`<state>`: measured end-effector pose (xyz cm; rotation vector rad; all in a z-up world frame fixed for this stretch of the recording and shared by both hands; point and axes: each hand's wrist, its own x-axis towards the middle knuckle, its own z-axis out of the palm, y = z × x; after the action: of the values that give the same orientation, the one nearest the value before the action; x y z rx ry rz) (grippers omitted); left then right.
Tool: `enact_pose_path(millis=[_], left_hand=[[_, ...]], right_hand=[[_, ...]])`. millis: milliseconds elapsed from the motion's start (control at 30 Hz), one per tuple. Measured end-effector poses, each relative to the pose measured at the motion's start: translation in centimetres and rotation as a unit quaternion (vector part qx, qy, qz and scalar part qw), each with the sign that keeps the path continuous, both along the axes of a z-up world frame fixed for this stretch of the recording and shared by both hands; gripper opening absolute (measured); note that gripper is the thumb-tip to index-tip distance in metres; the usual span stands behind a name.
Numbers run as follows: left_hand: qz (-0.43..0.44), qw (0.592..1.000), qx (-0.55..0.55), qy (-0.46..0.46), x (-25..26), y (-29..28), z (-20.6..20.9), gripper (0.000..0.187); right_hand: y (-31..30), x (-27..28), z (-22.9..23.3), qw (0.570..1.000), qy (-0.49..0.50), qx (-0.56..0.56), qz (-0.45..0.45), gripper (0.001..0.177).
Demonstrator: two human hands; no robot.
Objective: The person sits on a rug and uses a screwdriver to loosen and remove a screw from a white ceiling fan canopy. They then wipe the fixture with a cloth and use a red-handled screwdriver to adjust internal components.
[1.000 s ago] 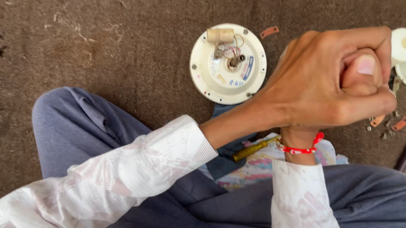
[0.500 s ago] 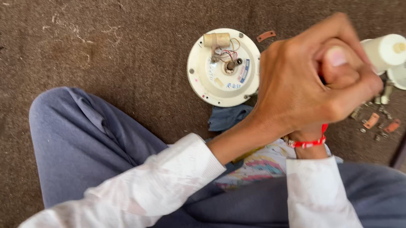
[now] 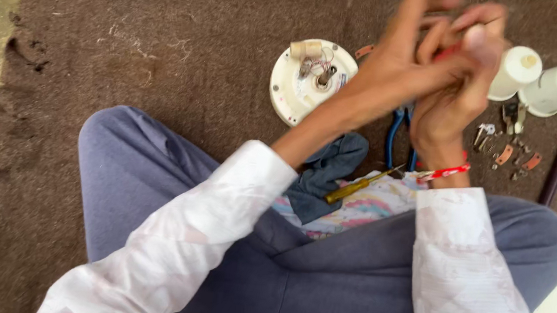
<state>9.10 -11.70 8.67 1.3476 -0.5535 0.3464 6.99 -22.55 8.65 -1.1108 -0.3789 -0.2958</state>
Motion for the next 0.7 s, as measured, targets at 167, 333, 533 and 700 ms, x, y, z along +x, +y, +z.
enact_pose_path(millis=[167,333,533,700], left_hand=[[-0.082,0.987,0.074,0.115,-2.9,5.9,-3.0,0.054],[-0.059,0.977,0.203,0.005,-3.8,6.8,-2.0,0.042],[-0.068,0.956,0.283,-0.033,-2.9,7.8,0.2,0.024],[-0.104,0.964,0.238,0.049,-3.0,7.5,0.3,0.020]], right_hand=[[0.4,-1.0,2.6,0.995,-0.076,-0.066,0.006,0.029],[1.7,-2.0,2.8,0.979,-0.128,-0.151,-0.056,0.033],[2.2,-3.2,2.9,0.966,-0.136,-0.208,-0.072,0.034],[2.2,-3.1,2.8,0.965,-0.132,-0.216,-0.071,0.033]])
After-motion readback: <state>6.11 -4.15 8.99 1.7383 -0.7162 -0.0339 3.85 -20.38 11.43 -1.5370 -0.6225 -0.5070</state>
